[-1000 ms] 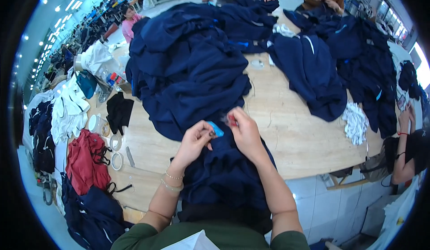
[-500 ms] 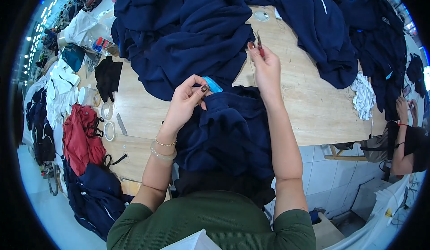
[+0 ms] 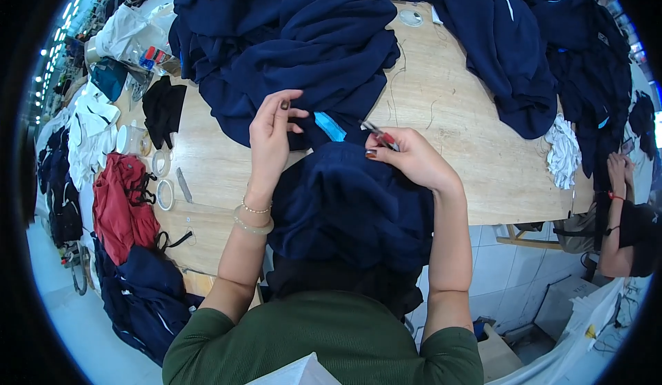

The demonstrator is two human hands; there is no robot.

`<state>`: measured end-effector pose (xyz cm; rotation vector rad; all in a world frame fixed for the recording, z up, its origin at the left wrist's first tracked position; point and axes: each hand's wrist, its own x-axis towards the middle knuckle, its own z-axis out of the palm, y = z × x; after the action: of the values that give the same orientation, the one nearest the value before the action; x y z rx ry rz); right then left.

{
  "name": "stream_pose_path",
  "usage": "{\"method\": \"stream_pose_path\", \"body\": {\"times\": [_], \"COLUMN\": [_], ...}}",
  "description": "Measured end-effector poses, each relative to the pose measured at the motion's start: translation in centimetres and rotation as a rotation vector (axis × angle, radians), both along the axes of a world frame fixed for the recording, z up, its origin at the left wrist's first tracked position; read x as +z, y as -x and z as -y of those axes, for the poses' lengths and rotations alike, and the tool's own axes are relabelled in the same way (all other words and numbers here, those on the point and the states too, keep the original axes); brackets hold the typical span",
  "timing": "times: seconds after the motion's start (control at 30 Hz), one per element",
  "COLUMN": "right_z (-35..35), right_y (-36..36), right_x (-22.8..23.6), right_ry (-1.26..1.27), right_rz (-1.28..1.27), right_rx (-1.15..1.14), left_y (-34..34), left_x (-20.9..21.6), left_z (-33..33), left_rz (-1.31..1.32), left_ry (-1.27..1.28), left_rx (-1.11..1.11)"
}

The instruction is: The person is trimming excess threads from navy blue garments using small clippers at a factory workbench.

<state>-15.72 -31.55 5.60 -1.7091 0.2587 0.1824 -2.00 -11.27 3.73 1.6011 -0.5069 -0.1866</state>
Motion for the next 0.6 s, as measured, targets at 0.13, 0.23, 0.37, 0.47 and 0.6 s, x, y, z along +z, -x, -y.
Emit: {"method": "stream_pose_path", "body": {"times": [0.13, 0.23, 0.37, 0.47, 0.6], "right_z": [0.5, 0.4, 2.1, 4.2, 5.7], "right_y": [1.5, 1.9, 2.5, 4.1, 5.7], "right_x": [3.0, 4.1, 6.6, 8.6, 8.5], "right_ry": [-0.031, -0.05, 0.054, 0.097, -0.083], "right_rz": [0.036, -0.006, -0.036, -0.271, -0.403], "right_rx": [0.011, 0.171, 0.204, 0.364, 0.437], "left_y": [-0.1, 1.2, 1.2, -0.4, -3.6], "left_x": [-0.1, -0.1, 0.8, 3.5, 7.8], "left_z": [-1.0, -1.9, -3.1, -5.2, -7.9], "left_rz": [0.006, -0.071, -0.37, -0.242, -0.174], "left_ry": [0.023, -0.23, -0.284, -0.392, -0.393], "left_rx": [-0.393, -0.763, -1.061, -1.213, -1.025]}}
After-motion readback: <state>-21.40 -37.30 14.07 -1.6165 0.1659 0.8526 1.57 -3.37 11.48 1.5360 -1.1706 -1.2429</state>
